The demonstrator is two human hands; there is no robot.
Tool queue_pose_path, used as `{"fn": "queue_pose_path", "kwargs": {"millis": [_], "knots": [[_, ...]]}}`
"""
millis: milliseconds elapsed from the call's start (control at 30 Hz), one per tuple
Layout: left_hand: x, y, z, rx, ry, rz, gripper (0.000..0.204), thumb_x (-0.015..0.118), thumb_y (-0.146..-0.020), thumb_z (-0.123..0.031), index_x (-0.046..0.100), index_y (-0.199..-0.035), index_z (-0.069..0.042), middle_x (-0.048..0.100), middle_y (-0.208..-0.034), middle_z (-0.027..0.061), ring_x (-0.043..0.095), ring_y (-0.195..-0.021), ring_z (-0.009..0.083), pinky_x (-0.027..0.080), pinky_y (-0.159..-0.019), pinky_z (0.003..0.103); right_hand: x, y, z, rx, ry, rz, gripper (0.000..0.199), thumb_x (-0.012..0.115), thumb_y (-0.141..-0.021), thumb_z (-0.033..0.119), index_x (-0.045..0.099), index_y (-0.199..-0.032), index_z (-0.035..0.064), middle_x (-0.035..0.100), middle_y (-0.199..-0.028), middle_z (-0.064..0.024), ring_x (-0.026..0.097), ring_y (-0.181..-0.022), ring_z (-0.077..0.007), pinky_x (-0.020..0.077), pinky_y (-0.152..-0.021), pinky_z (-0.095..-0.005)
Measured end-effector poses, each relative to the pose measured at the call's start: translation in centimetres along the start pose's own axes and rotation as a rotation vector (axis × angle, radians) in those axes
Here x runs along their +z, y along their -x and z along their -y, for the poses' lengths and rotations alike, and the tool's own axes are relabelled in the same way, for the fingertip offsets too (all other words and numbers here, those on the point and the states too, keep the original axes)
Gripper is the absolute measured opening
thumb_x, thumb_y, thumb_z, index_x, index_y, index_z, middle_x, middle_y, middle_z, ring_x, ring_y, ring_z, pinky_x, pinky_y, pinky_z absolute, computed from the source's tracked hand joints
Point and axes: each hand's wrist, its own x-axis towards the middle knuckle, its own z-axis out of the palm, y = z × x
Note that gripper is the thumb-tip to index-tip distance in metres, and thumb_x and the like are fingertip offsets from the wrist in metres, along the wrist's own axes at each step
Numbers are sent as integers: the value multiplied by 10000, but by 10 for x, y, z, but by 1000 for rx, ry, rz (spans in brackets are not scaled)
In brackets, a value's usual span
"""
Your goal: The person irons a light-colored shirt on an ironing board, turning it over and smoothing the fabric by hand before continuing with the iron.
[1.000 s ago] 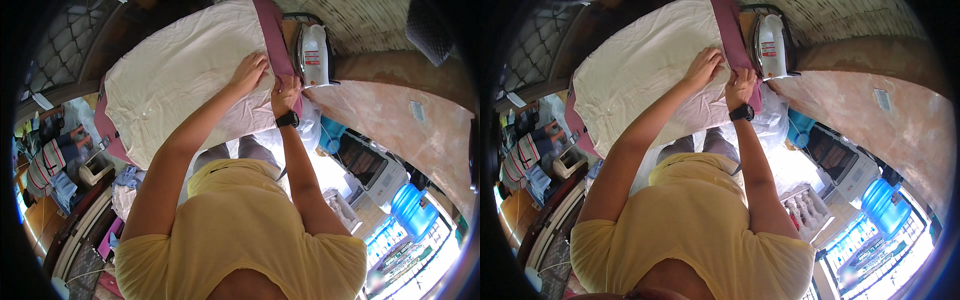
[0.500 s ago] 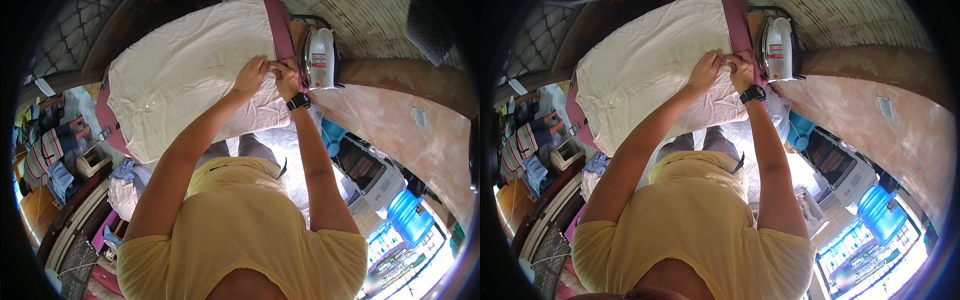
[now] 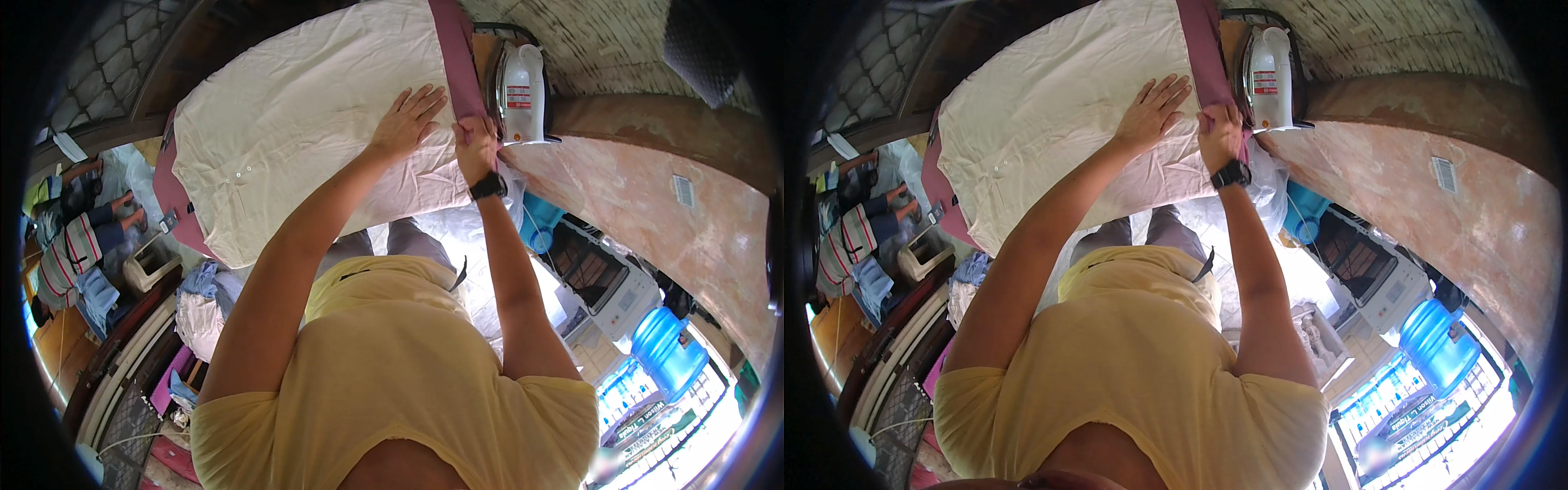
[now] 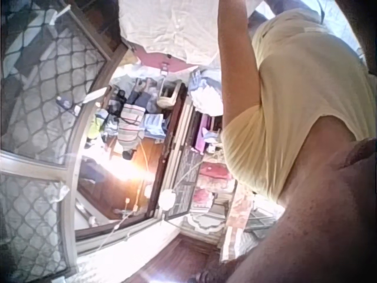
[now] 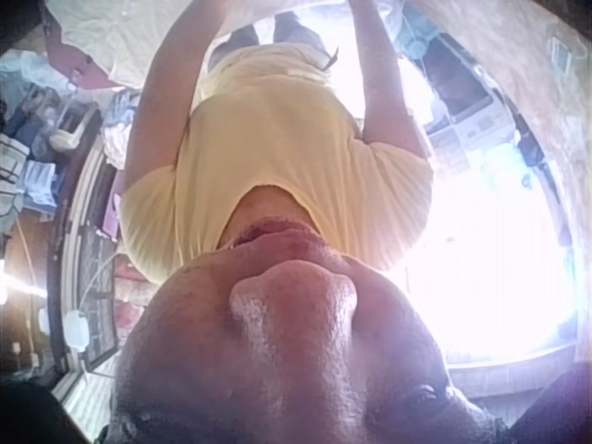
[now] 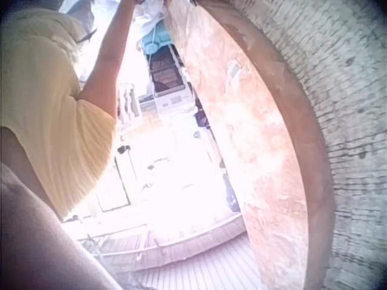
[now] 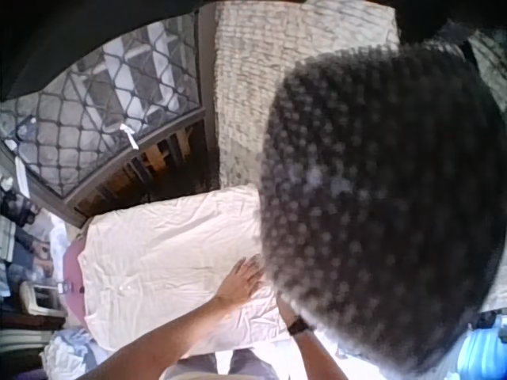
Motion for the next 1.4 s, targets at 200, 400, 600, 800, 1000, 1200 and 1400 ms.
{"fn": "queue_pose_path", "kwargs": {"millis": [200,400,600,800,1000,1200,1400], "knots": [[6,6,-1,40,-11,-38,556,395,-1038,-453,325,-1559,-272,185,-1664,8,144,-1533,251,146,-1233,497,-2,36,4,36,-6,-76,141,724,-842,117,593,-869,74,584,-828,-135,546,-810,-364,429,-753,-488],[5,3,-3,41,-120,54,633,416,-999,-548,317,-1562,-275,182,-1662,25,118,-1535,297,112,-1229,543,1,37,1,93,70,-50,180,732,-842,152,569,-881,85,587,-799,-114,566,-800,-366,437,-766,-483],[2,5,-4,70,-7,-30,709,432,-929,-683,354,-1541,-333,204,-1656,18,86,-1535,331,68,-1225,571,-7,54,-2,-11,21,-25,212,741,-848,196,561,-894,93,613,-784,-95,589,-766,-353,440,-740,-484],[4,2,-11,-14,-36,41,741,425,-902,-734,360,-1535,-354,165,-1667,9,50,-1539,337,42,-1216,599,-17,67,3,215,-122,94,237,752,-837,193,557,-911,82,617,-786,-96,603,-768,-350,431,-777,-493],[7,1,-13,-38,-76,53,777,420,-891,-753,336,-1546,-343,138,-1673,-1,28,-1542,331,22,-1218,594,-21,82,15,124,74,125,239,718,-837,130,530,-971,68,598,-800,-113,586,-771,-342,415,-796,-472],[7,1,-14,-69,-22,20,902,405,-899,-757,234,-1590,-203,166,-1666,-12,36,-1545,291,44,-1219,581,-21,83,25,193,-202,16,246,709,-837,73,503,-967,42,581,-787,-136,589,-743,-346,454,-706,-467],[9,0,-18,-89,-79,21,972,409,-878,-779,205,-1596,-157,182,-1663,-14,45,-1546,286,46,-1213,597,-33,84,20,314,-225,-101,292,732,-854,96,466,-961,42,571,-752,-128,577,-592,-341,458,-586,-440]]}}
